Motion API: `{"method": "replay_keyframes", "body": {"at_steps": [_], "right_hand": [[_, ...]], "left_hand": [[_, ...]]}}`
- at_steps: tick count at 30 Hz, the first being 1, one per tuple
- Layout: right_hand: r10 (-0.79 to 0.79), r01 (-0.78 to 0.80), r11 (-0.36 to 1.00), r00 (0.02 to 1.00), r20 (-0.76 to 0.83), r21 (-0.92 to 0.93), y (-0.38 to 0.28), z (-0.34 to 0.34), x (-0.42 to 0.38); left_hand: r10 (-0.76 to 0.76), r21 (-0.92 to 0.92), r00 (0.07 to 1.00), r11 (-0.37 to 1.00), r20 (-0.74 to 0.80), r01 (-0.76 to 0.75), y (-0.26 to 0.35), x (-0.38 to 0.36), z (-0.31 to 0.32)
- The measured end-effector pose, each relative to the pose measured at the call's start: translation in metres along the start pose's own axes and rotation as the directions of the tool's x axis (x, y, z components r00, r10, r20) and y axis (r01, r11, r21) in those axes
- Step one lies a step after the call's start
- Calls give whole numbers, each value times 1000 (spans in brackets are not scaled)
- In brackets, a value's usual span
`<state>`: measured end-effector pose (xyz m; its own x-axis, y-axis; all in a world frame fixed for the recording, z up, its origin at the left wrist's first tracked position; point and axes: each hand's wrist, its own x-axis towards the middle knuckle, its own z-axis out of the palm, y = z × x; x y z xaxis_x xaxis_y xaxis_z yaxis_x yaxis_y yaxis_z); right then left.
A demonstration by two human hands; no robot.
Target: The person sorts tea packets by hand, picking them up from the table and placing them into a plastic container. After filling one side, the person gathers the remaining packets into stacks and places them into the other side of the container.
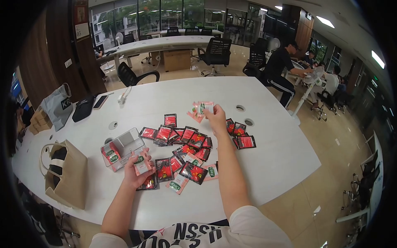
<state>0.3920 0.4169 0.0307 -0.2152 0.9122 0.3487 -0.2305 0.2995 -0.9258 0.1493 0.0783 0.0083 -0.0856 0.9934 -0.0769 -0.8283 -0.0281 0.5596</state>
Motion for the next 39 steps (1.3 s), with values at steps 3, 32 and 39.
{"method": "replay_keyframes", "body": {"at_steps": [3, 32, 39], "right_hand": [[75, -119, 950, 984, 159, 288, -59, 36, -20], [220, 298, 646, 809, 544, -703, -75, 175, -189], [360, 162, 662, 788, 499, -732, -111, 124, -162]], "left_hand": [[44, 75, 999, 996, -20, -43, -1, 1, 0], [432, 317, 896, 869, -106, -381, -19, 2, 7], [284, 90, 946, 958, -156, -272, -10, -3, 20]]}}
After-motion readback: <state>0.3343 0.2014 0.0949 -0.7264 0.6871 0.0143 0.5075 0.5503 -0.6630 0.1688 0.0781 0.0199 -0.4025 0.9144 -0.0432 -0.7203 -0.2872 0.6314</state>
